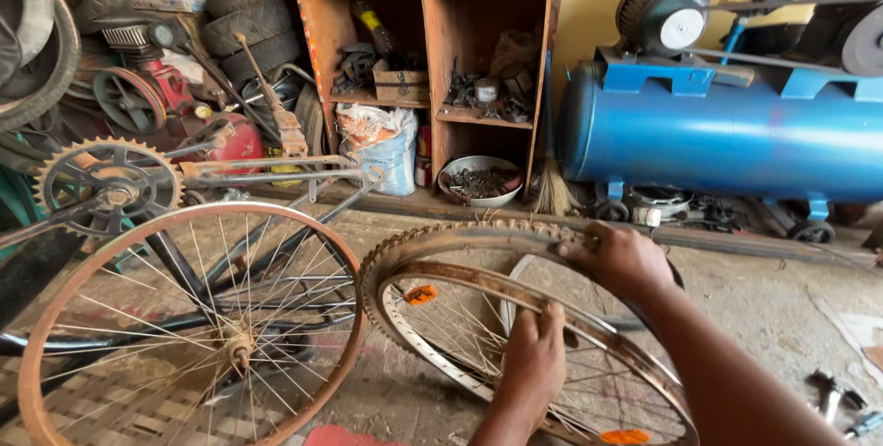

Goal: The person removes an inner tube from a bicycle tire, works on the tire and tube by hand and with tools, and then reseats the tube and tire back onto the wheel rim.

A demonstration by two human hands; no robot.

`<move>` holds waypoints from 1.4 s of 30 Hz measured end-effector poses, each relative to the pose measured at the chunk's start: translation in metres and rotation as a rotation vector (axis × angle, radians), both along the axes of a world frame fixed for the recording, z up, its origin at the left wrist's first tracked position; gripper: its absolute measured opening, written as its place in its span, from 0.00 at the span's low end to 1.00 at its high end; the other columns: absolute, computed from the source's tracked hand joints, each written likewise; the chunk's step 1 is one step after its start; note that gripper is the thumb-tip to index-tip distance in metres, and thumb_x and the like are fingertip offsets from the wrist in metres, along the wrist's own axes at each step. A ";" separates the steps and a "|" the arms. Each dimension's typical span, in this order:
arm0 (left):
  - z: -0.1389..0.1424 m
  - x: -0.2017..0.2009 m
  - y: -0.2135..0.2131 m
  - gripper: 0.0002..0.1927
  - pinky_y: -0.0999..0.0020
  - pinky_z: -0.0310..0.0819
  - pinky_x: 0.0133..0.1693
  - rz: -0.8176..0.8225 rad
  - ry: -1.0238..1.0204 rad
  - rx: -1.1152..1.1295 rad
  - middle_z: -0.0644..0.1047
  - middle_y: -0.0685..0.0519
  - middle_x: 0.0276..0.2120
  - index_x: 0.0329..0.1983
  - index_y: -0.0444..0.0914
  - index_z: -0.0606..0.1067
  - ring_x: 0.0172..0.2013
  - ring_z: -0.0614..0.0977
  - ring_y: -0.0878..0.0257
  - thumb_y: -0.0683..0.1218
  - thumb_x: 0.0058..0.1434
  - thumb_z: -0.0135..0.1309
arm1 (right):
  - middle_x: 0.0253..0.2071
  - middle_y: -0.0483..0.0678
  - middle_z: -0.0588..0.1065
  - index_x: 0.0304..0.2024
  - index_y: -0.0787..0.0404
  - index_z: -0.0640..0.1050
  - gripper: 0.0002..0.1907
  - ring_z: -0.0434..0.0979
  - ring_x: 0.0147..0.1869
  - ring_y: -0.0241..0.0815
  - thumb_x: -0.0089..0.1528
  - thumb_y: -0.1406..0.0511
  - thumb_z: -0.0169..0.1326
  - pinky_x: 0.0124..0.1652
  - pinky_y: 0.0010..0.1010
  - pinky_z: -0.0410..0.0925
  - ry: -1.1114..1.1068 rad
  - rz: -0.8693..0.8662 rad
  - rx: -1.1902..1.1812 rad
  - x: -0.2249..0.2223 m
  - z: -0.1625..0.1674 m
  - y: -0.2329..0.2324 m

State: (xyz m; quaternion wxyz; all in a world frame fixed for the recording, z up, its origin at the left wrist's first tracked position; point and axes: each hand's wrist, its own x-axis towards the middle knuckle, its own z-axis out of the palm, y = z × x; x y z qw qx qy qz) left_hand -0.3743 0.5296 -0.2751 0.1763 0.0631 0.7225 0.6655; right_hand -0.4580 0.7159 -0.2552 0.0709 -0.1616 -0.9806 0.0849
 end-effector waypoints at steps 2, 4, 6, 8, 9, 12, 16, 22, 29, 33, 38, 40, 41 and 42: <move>0.013 -0.010 -0.004 0.26 0.70 0.67 0.27 0.026 -0.015 0.021 0.72 0.55 0.30 0.50 0.39 0.70 0.25 0.71 0.67 0.64 0.73 0.34 | 0.36 0.48 0.83 0.56 0.49 0.77 0.36 0.85 0.37 0.43 0.58 0.34 0.50 0.35 0.35 0.77 0.050 0.048 -0.038 0.006 0.015 -0.010; 0.023 -0.016 -0.008 0.26 0.72 0.70 0.34 0.095 0.077 0.131 0.75 0.56 0.38 0.56 0.40 0.69 0.32 0.75 0.70 0.64 0.74 0.34 | 0.37 0.47 0.82 0.57 0.48 0.76 0.35 0.84 0.39 0.46 0.57 0.36 0.52 0.38 0.38 0.76 0.103 0.135 0.001 0.018 0.029 -0.023; 0.030 -0.023 -0.009 0.28 0.73 0.72 0.44 0.182 0.276 0.323 0.77 0.57 0.51 0.65 0.39 0.67 0.45 0.78 0.73 0.63 0.76 0.37 | 0.40 0.48 0.81 0.57 0.49 0.75 0.34 0.83 0.42 0.48 0.56 0.38 0.55 0.42 0.42 0.74 0.158 0.242 0.109 0.036 0.038 -0.039; 0.034 -0.022 -0.008 0.29 0.65 0.73 0.42 0.146 0.114 0.403 0.77 0.44 0.51 0.65 0.37 0.68 0.42 0.79 0.62 0.61 0.74 0.35 | 0.46 0.47 0.79 0.63 0.47 0.71 0.36 0.82 0.43 0.48 0.57 0.40 0.53 0.39 0.43 0.76 0.220 0.280 0.085 0.045 0.045 -0.064; 0.036 -0.020 -0.008 0.30 0.61 0.73 0.41 0.125 0.039 0.439 0.77 0.37 0.51 0.65 0.36 0.69 0.41 0.80 0.56 0.61 0.74 0.33 | 0.50 0.47 0.77 0.65 0.46 0.68 0.37 0.82 0.43 0.48 0.58 0.41 0.52 0.38 0.43 0.76 0.257 0.299 0.072 0.046 0.051 -0.076; 0.040 -0.004 -0.003 0.31 0.63 0.78 0.46 0.063 0.048 0.423 0.75 0.53 0.56 0.72 0.48 0.54 0.46 0.83 0.63 0.57 0.67 0.36 | 0.58 0.53 0.74 0.67 0.49 0.67 0.43 0.80 0.47 0.50 0.56 0.36 0.54 0.38 0.44 0.75 0.371 0.444 0.190 0.036 0.064 -0.115; 0.036 0.016 -0.004 0.24 0.58 0.68 0.37 -0.042 0.272 0.158 0.75 0.37 0.43 0.68 0.35 0.64 0.36 0.71 0.56 0.55 0.77 0.37 | 0.47 0.52 0.77 0.69 0.42 0.66 0.40 0.81 0.46 0.50 0.59 0.35 0.48 0.36 0.39 0.75 0.107 0.344 0.248 0.020 0.072 -0.130; 0.018 0.013 -0.029 0.31 0.49 0.75 0.52 -0.217 -0.020 0.026 0.77 0.38 0.45 0.56 0.28 0.73 0.43 0.79 0.51 0.61 0.75 0.37 | 0.40 0.50 0.81 0.63 0.37 0.74 0.29 0.85 0.41 0.49 0.68 0.37 0.38 0.37 0.38 0.75 -0.060 0.001 0.142 0.008 0.062 -0.068; -0.006 -0.011 -0.087 0.23 0.51 0.76 0.50 0.252 -0.129 0.184 0.78 0.51 0.47 0.51 0.39 0.75 0.44 0.79 0.59 0.61 0.68 0.50 | 0.49 0.53 0.82 0.64 0.47 0.78 0.35 0.84 0.53 0.51 0.67 0.36 0.43 0.50 0.48 0.78 0.042 -0.334 0.049 0.039 0.087 0.053; -0.013 -0.028 -0.097 0.11 0.62 0.78 0.28 0.456 -0.115 0.162 0.81 0.47 0.30 0.40 0.35 0.78 0.27 0.80 0.58 0.48 0.62 0.59 | 0.55 0.56 0.78 0.69 0.47 0.70 0.48 0.80 0.56 0.55 0.51 0.36 0.61 0.51 0.46 0.74 0.189 -0.275 0.334 0.056 0.064 0.082; -0.013 -0.043 -0.100 0.09 0.70 0.75 0.24 0.392 0.156 0.203 0.80 0.51 0.25 0.34 0.35 0.76 0.23 0.80 0.64 0.43 0.54 0.62 | 0.58 0.54 0.78 0.71 0.38 0.70 0.45 0.78 0.61 0.54 0.53 0.41 0.65 0.55 0.48 0.74 0.166 -0.232 0.221 0.065 0.052 0.090; -0.014 -0.051 -0.110 0.08 0.70 0.77 0.23 0.306 0.154 0.114 0.80 0.50 0.24 0.34 0.36 0.75 0.21 0.80 0.64 0.43 0.54 0.61 | 0.61 0.52 0.75 0.72 0.36 0.69 0.44 0.77 0.62 0.52 0.54 0.41 0.64 0.52 0.47 0.75 0.171 -0.267 0.193 0.065 0.050 0.084; -0.013 -0.054 -0.118 0.08 0.71 0.78 0.23 0.261 0.175 0.036 0.79 0.49 0.24 0.33 0.36 0.75 0.21 0.80 0.65 0.44 0.55 0.60 | 0.63 0.51 0.73 0.72 0.35 0.68 0.44 0.77 0.61 0.51 0.54 0.41 0.63 0.48 0.46 0.77 0.195 -0.271 0.223 0.066 0.045 0.079; -0.011 -0.057 -0.127 0.08 0.72 0.80 0.23 0.216 0.195 -0.044 0.79 0.49 0.24 0.33 0.37 0.75 0.20 0.80 0.66 0.46 0.57 0.60 | 0.65 0.49 0.72 0.72 0.35 0.67 0.44 0.77 0.61 0.50 0.54 0.40 0.62 0.44 0.44 0.78 0.218 -0.275 0.252 0.067 0.042 0.076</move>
